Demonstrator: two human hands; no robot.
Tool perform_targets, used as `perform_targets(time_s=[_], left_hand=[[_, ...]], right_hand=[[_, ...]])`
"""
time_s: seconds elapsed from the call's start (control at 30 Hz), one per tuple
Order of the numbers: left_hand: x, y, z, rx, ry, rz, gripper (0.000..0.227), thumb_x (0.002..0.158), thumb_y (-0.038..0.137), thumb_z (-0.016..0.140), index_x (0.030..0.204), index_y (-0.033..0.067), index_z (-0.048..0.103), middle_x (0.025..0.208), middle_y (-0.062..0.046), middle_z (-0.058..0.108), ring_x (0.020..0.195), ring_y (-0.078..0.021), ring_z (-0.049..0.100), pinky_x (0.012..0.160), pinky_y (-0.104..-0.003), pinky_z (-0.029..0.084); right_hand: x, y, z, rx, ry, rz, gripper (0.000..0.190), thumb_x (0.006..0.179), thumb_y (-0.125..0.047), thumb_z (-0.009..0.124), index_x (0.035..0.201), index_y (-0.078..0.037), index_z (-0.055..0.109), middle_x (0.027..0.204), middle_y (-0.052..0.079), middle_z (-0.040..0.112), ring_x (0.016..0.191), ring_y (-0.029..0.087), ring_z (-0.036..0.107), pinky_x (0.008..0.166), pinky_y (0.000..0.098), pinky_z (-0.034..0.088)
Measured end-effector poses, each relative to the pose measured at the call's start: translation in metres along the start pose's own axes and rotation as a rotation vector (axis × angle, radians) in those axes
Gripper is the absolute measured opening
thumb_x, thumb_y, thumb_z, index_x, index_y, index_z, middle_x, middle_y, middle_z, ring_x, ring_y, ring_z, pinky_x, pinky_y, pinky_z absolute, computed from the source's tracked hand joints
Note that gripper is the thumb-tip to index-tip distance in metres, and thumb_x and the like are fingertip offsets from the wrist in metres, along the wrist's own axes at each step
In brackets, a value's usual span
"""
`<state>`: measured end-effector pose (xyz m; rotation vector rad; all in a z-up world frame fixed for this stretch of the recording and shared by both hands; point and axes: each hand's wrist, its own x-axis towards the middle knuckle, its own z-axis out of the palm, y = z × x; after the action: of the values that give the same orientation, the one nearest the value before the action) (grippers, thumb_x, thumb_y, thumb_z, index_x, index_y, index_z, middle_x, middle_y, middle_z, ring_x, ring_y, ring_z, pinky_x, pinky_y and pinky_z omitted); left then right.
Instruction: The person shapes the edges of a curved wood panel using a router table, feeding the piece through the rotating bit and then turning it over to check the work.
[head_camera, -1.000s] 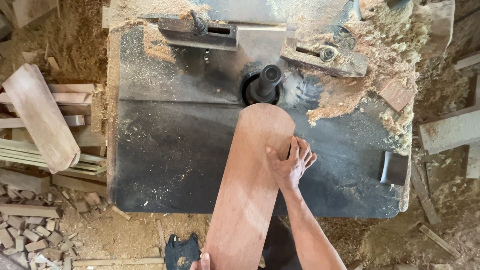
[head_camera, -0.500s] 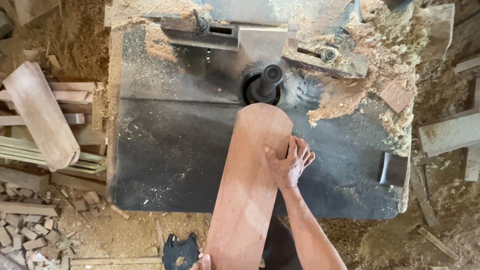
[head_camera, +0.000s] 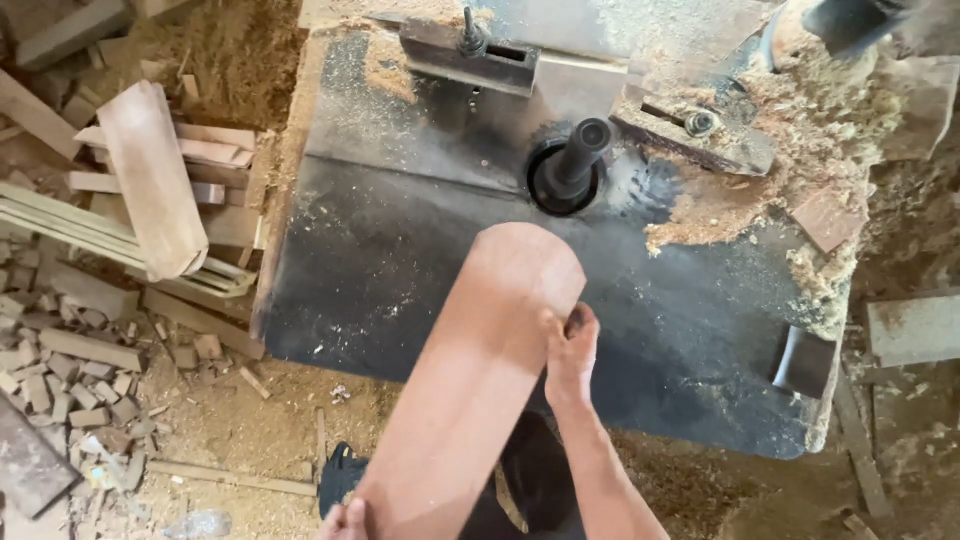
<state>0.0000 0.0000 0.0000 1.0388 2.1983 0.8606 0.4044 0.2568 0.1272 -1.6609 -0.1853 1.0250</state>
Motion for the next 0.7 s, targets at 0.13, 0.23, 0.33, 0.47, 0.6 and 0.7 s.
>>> perform_targets(time_s=[0.13,0.23,0.33,0.47,0.6,0.7], left_hand=[[0.022,0.004,-0.042,0.238,-0.101,0.021,0.069,0.076,0.075,0.053,0.055,0.0113,0.038,0.051,0.0,0.025,0.049,-0.0141,0.031,0.045,-0.035,0.024],[0.041,0.011,-0.039,0.51,-0.452,-0.123,0.064,0.066,0.082,0.053,0.083,0.0234,0.072,0.064,-0.003,0.058,0.067,-0.0177,0.061,0.067,-0.031,0.049],[0.036,0.047,-0.011,0.573,-0.522,-0.01,0.073,0.057,0.084,0.061,0.098,0.0259,0.075,0.079,-0.005,0.075,0.083,-0.025,0.076,0.073,-0.037,0.056],[-0.01,0.122,0.038,0.293,-0.441,0.388,0.038,0.07,0.053,0.07,0.076,0.0173,0.06,0.073,-0.006,0.059,0.071,-0.0277,0.059,0.069,-0.04,0.046],[-0.061,0.256,0.062,-0.032,-0.614,0.853,0.03,0.083,0.038,0.077,0.081,0.0167,0.057,0.073,0.0,0.052,0.067,-0.0201,0.052,0.063,-0.034,0.044],[-0.111,0.358,0.061,-0.153,-0.791,1.09,0.04,0.099,0.051,0.054,0.093,0.0126,0.063,0.077,-0.005,0.059,0.066,-0.0268,0.057,0.064,-0.04,0.045]], right_hand=[[-0.076,-0.08,0.0,-0.028,0.093,0.409,0.074,0.087,-0.054,0.057,0.146,-0.01,0.058,0.15,0.003,0.061,0.133,0.02,0.057,0.104,0.033,0.047],[-0.102,-0.088,-0.02,0.447,0.331,0.398,0.076,0.089,-0.045,0.063,0.156,-0.013,0.048,0.148,0.007,0.061,0.127,0.023,0.062,0.101,0.0343,0.052],[-0.126,-0.104,-0.052,0.499,0.477,0.411,0.073,0.087,-0.055,0.063,0.144,-0.01,0.054,0.144,0.007,0.062,0.124,0.027,0.062,0.099,0.0422,0.053],[-0.128,-0.091,-0.12,0.554,0.492,0.181,0.068,0.095,-0.056,0.048,0.145,-0.01,0.054,0.142,0.005,0.059,0.125,0.023,0.055,0.099,0.0436,0.045],[-0.137,-0.086,-0.19,0.48,0.617,0.085,0.066,0.098,-0.056,0.044,0.143,-0.009,0.055,0.137,0.006,0.063,0.125,0.02,0.058,0.103,0.0387,0.045],[-0.118,-0.025,-0.252,0.73,0.584,-0.172,0.046,0.103,-0.048,0.051,0.128,-0.011,0.061,0.119,0.005,0.062,0.114,0.016,0.057,0.1,0.0375,0.046]])
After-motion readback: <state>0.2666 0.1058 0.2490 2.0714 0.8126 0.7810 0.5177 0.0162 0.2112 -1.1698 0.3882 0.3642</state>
